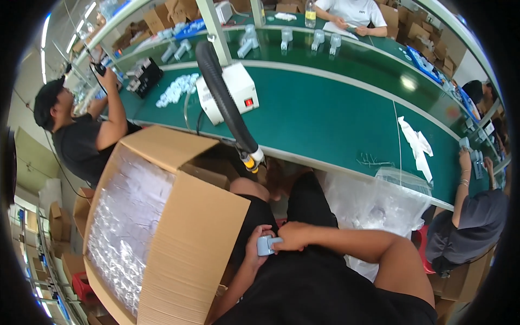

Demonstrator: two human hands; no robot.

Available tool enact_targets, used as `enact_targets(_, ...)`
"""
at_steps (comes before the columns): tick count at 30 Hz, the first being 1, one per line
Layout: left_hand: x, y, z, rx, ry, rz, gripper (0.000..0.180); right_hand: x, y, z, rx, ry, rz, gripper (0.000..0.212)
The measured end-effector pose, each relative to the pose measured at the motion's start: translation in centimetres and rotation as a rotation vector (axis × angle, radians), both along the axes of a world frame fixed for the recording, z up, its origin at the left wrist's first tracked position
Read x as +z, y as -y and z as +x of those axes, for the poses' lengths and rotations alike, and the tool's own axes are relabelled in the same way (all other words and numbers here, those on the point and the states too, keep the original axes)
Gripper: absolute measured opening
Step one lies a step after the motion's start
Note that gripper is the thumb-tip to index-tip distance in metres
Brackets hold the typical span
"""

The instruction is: The person assembles components of small handheld electric fans by hand, inspecting the plastic housing, battery compartment, and circuit board.

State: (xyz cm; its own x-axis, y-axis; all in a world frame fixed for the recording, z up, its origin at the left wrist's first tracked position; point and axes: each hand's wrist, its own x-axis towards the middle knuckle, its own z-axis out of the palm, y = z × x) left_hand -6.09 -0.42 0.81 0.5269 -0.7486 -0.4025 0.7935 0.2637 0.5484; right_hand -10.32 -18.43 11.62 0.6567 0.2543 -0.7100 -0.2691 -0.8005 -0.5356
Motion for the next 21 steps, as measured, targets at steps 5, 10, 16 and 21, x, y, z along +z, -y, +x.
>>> enact_targets(5,-0.4,1.4,0.4,0.108,0.025,0.099,0.038,-0.6,1.5,-0.6,-0.038,0.241,0.011,0.057)
enact_targets(10,8.0,3.4,0.4,-0.068,0.118,-0.084,0.053,4.0,5.9,-3.7,-0.202,0.061,0.335,0.047)
enact_targets(16,17.7,4.0,-1.4,-0.240,0.306,-0.316,0.087,12.8,13.6,-5.2,-0.103,0.375,0.572,0.050)
enact_targets(21,20.2,7.6,1.0,-0.274,0.424,-0.162,0.078,12.8,13.9,-5.8,-0.142,0.539,0.585,0.063)
